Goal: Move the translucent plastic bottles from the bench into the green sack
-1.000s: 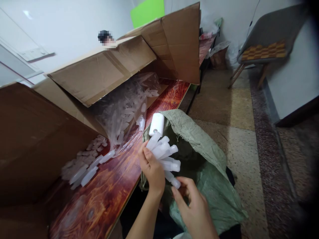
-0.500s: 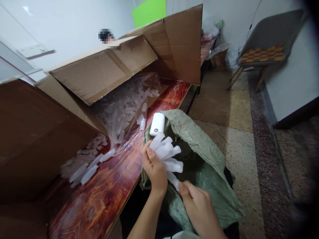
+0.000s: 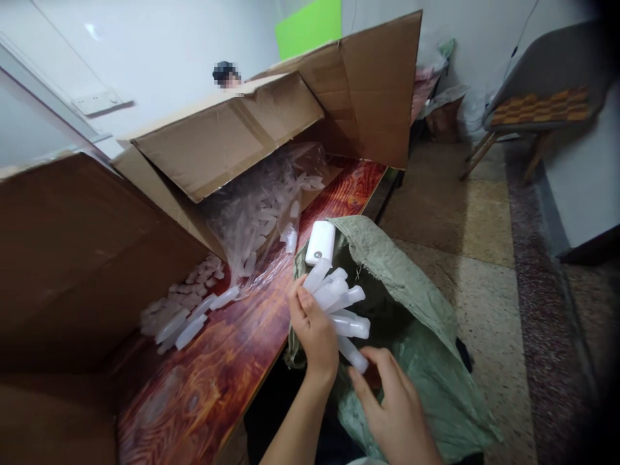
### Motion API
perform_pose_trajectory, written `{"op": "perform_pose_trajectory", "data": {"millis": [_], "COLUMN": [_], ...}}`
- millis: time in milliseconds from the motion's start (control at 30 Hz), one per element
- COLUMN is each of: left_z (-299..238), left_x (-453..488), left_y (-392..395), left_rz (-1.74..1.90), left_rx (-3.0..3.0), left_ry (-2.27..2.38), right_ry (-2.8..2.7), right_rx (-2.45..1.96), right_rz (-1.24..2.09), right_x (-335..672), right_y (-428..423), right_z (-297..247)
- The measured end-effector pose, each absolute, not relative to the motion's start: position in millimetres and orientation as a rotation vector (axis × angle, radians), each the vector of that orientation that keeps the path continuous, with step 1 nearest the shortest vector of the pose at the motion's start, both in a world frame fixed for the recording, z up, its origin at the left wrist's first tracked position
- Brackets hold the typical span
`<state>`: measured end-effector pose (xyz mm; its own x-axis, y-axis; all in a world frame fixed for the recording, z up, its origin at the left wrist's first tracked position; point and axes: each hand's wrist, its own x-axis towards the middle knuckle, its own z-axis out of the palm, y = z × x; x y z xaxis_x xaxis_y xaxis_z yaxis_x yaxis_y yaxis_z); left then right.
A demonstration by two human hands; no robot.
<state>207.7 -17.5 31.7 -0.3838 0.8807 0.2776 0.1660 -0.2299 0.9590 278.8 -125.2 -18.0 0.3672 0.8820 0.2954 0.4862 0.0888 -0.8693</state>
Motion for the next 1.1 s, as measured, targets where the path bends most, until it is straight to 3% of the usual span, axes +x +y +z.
{"op": "perform_pose_trajectory", "data": {"millis": [333, 467, 800, 1100], "left_z": [23, 11, -82, -55], "left_x": [202, 197, 268, 239], "left_y": [-28, -40, 27, 2], "left_rz": [1.555, 1.444, 1.027, 0.983], "left_rx": [1.421, 1.392, 1.603, 1.705], "left_ry": [1.385, 1.398, 1.341, 1.239], "right_ry": [-0.76, -0.717, -0.387, -0.347], "right_rx": [-1.472, -1.433, -1.621, -1.635], "right_rz": [1.243, 1.394, 0.923, 1.079], "right_x": [261, 272, 353, 340], "right_y": [-135, -143, -81, -132], "right_z": [-37, -47, -118, -138]}}
